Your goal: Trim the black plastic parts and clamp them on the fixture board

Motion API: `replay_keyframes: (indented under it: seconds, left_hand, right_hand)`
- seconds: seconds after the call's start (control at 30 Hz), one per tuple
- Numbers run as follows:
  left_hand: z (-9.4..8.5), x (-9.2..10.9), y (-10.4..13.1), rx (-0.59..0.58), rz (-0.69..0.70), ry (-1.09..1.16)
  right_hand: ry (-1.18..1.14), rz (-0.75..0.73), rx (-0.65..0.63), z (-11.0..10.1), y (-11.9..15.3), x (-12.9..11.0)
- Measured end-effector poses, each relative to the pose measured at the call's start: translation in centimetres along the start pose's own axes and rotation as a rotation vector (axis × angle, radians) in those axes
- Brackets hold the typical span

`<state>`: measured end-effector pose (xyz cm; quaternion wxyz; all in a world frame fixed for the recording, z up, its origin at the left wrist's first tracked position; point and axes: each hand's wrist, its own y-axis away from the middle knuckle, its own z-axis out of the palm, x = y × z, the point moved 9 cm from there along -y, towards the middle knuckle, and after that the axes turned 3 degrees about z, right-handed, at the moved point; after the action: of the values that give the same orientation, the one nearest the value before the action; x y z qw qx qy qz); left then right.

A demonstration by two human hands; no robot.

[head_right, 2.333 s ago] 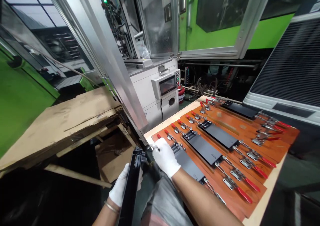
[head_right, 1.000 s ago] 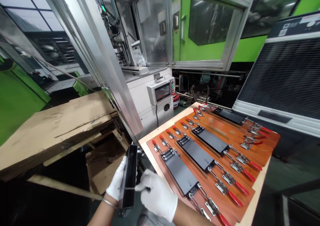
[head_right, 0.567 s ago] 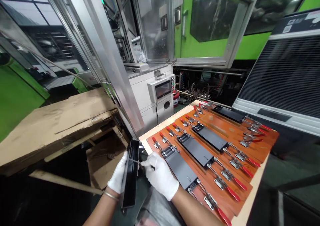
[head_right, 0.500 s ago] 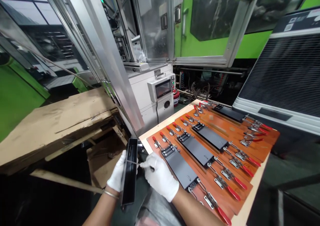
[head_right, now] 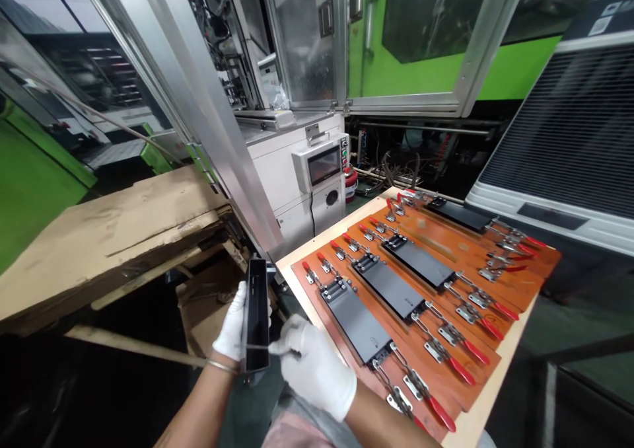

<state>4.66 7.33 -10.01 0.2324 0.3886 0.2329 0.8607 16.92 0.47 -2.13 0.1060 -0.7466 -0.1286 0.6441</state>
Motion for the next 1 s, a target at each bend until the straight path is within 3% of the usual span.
replay_keyframes:
  seconds: [0.1, 0.2, 0.3, 0.43, 0.67, 0.83, 1.0]
  left_hand:
    - [-0.4, 0.5, -0.3, 0.057, 0.067, -0.062]
    - [-1.1, 1.3, -0.4, 0.146, 0.112, -0.13]
    - [-1.1, 1.6, -0.4, 0.134, 0.112, -0.145]
    - [-0.9, 1.9, -0.5, 0.097, 0.158, -0.071]
    - [-2.6, 2.0, -1.6, 0.154, 0.173, -0.069]
    - [-3.2, 2.8, -2.1, 0.143, 0.248, -0.043]
    - [-3.6, 2.8, -1.8, 0.173, 0.26, -0.057]
  right_hand:
    - [0.029, -0.091, 0.098, -1.0, -0.1, -0.2]
    - [0.016, -0.057, 0.038, -0.5, 0.2, 0.2]
    - [-0.007, -0.027, 0.002, -0.1, 0.7, 0.3]
    - [0.009, -0.031, 0.12, -1.0, 1.0, 0.0]
    - [-0.025, 0.072, 0.148, -0.7, 1.7, 0.5]
    - [-0.005, 0.027, 0.189, -0.5, 2.2, 0.7]
    - [0.054, 0.043, 0.147, 0.2, 2.3, 1.3]
